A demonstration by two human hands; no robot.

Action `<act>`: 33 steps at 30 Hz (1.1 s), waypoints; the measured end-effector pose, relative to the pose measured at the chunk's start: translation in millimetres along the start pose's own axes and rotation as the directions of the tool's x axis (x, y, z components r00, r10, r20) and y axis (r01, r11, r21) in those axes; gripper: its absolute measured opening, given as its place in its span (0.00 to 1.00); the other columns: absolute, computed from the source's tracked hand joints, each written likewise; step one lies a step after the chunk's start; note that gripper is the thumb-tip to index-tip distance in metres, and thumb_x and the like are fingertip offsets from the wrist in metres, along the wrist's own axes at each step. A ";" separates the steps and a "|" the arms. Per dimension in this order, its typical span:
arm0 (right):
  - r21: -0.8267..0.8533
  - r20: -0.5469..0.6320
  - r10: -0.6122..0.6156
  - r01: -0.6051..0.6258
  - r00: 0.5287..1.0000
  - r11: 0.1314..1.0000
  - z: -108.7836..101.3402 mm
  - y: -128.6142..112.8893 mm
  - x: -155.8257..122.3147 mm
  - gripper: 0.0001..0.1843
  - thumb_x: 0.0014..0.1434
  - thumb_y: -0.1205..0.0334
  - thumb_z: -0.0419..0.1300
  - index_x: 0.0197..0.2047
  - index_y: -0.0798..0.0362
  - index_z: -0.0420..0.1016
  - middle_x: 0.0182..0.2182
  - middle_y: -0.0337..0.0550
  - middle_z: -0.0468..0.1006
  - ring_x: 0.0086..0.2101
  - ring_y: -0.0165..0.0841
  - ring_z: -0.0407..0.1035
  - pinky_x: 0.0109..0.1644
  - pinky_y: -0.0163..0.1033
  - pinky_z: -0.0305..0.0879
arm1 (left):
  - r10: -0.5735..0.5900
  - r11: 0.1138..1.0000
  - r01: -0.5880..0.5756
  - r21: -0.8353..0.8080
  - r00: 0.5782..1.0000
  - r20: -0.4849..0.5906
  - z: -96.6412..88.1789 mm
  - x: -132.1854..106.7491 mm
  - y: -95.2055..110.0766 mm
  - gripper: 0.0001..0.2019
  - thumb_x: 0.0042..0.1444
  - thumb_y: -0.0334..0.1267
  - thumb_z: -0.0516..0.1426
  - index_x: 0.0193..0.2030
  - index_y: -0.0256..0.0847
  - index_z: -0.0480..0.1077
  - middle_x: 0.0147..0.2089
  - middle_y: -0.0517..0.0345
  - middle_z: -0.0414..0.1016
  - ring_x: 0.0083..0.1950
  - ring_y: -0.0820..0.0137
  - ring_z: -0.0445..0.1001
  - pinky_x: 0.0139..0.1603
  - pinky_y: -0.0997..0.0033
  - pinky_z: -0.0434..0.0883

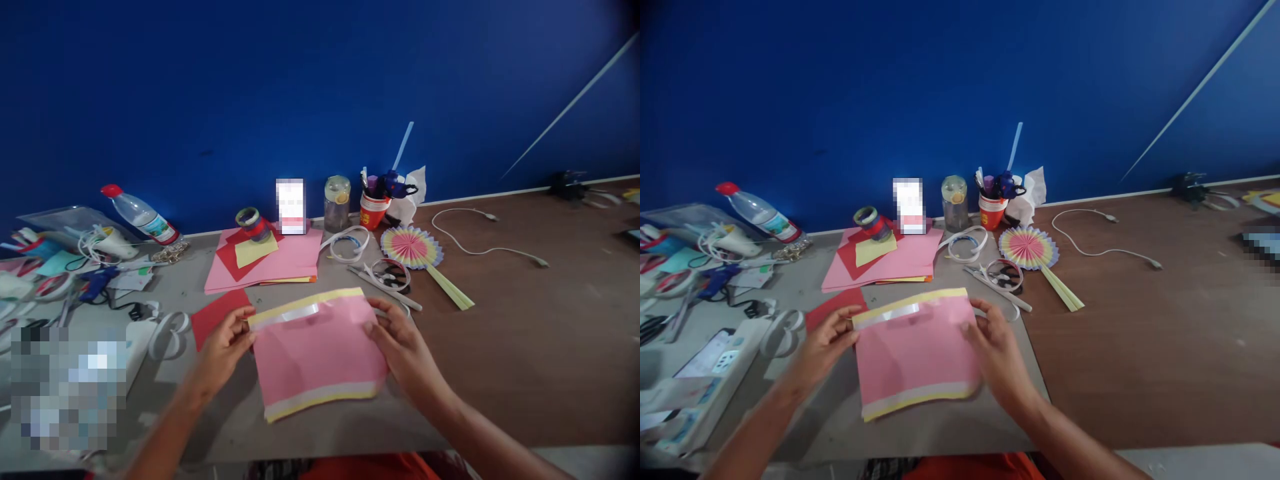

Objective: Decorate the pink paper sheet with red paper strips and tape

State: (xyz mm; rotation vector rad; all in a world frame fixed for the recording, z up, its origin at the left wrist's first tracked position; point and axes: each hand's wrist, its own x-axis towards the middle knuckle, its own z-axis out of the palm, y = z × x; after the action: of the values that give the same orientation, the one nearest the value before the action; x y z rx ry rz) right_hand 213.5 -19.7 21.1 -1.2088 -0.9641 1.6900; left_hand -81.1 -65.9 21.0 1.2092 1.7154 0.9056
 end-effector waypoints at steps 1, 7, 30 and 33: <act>-0.117 0.007 -0.039 0.039 0.999 0.992 -5.4 13.1 1.2 0.29 0.55 0.54 0.62 0.57 0.53 0.59 0.30 0.39 0.77 0.27 0.33 0.70 0.29 0.36 0.64 | -0.023 1.000 0.023 -0.007 1.000 -0.006 3.9 -3.6 -8.0 0.23 0.52 0.46 0.58 0.53 0.39 0.63 0.31 0.60 0.72 0.35 0.68 0.73 0.40 0.67 0.71; -0.834 0.163 -0.396 0.341 0.904 0.434 -33.3 43.8 9.2 0.25 0.55 0.66 0.54 0.57 0.55 0.62 0.33 0.45 0.75 0.32 0.38 0.70 0.37 0.44 0.64 | -0.022 0.987 0.033 0.154 0.997 -0.072 24.6 -12.2 -28.0 0.21 0.53 0.45 0.53 0.52 0.39 0.62 0.28 0.64 0.69 0.30 0.70 0.70 0.35 0.69 0.69; -0.726 0.606 -0.504 0.687 0.616 -0.033 30.9 58.7 32.9 0.27 0.57 0.75 0.47 0.61 0.67 0.53 0.37 0.55 0.77 0.33 0.40 0.69 0.36 0.44 0.64 | 0.649 0.481 -0.399 0.780 0.761 -0.011 65.1 -17.2 -18.5 0.15 0.60 0.35 0.53 0.54 0.41 0.64 0.50 0.46 0.68 0.52 0.59 0.70 0.53 0.56 0.69; -0.717 0.598 -0.514 0.697 0.615 0.000 27.7 62.6 33.7 0.30 0.55 0.77 0.46 0.62 0.67 0.50 0.37 0.56 0.77 0.32 0.40 0.70 0.36 0.44 0.66 | 0.595 0.493 -0.418 0.763 0.802 0.056 79.7 -4.7 -3.8 0.16 0.60 0.34 0.52 0.55 0.40 0.63 0.54 0.45 0.67 0.52 0.59 0.71 0.49 0.57 0.71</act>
State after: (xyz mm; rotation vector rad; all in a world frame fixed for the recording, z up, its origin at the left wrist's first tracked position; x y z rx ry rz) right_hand 168.6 -14.7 -40.4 -0.9356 -2.3791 0.3176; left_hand -8.8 -64.0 -12.9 2.3708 2.0214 0.6530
